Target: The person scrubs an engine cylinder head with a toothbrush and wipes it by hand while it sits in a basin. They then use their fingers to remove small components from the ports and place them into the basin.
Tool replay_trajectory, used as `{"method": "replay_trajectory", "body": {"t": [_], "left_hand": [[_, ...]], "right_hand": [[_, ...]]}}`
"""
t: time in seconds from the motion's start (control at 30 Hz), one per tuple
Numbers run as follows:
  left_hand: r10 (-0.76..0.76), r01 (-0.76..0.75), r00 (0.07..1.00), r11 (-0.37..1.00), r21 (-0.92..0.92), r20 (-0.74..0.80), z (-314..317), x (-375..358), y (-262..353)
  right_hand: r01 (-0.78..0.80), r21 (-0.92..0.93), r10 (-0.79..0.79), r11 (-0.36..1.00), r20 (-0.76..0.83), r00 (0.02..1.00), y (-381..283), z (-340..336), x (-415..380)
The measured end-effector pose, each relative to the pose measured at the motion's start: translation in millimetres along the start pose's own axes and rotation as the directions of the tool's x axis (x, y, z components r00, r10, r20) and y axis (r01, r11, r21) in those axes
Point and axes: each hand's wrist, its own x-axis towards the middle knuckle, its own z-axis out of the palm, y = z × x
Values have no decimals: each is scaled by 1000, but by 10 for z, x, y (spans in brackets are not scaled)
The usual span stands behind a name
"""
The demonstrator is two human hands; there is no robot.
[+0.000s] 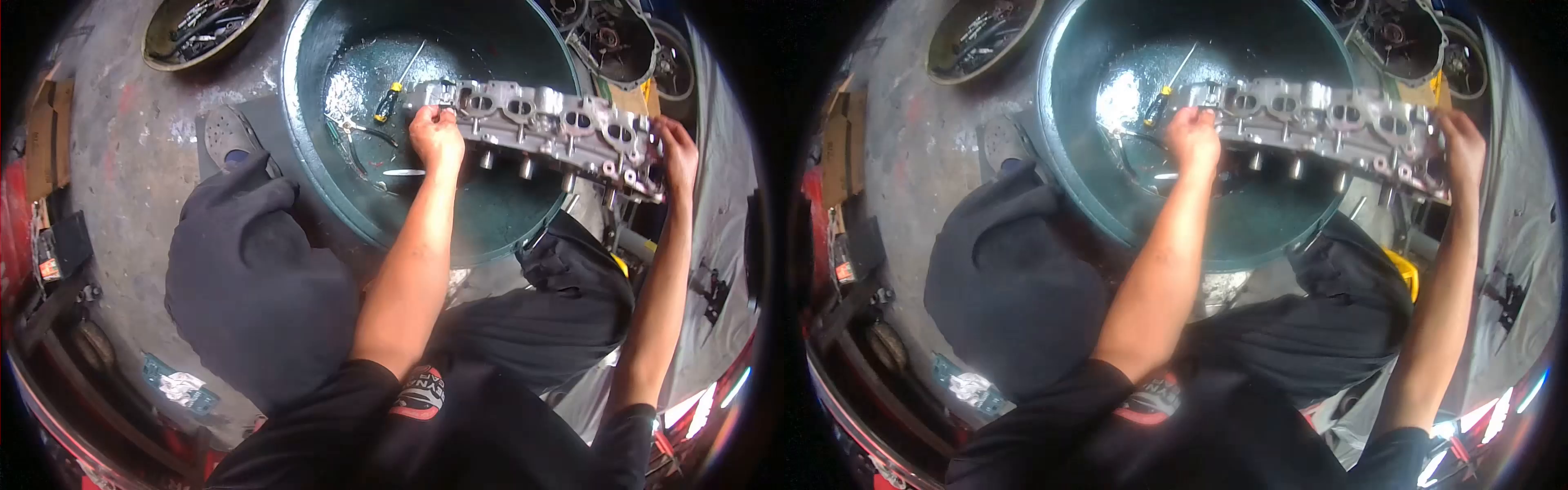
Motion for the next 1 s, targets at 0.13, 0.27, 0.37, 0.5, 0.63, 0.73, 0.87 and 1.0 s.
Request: {"method": "replay_trajectory", "body": {"t": [0.13, 0.27, 0.37, 0.5, 0.63, 0.73, 0.87, 1.0], "left_hand": [[477, -404, 866, 844, 353, -149, -145, 185, 83], [420, -366, 902, 868, 336, -104, -236, 412, 175], [564, -536, 824, 752, 383, 47, -119, 334, 185], [594, -553, 804, 760, 341, -20, 298, 64, 313], [519, -522, 847, 774, 359, 112, 343, 45, 367], [531, -601, 799, 727, 331, 284, 316, 176, 152], [577, -642, 765, 719, 265, 287, 356, 234, 155], [537, -629, 770, 731, 265, 345, 303, 277, 144]], "right_hand": [[-29, -8, 29, 1000, 59, 998, 109, -28, 55], [-185, 204, 176, 961, 64, 982, -401, 106, -140], [-172, 492, 168, 854, 51, 984, -365, 145, -205], [-196, 356, 115, 914, 237, 965, -531, 128, -272], [-182, 315, 128, 931, 184, 974, -641, 208, -308], [-218, 247, 157, 944, 245, 957, -640, 187, -278], [-245, 250, 193, 937, 213, 958, -740, 228, -333], [-216, 189, 181, 958, 186, 966, -705, 204, -297]]}}
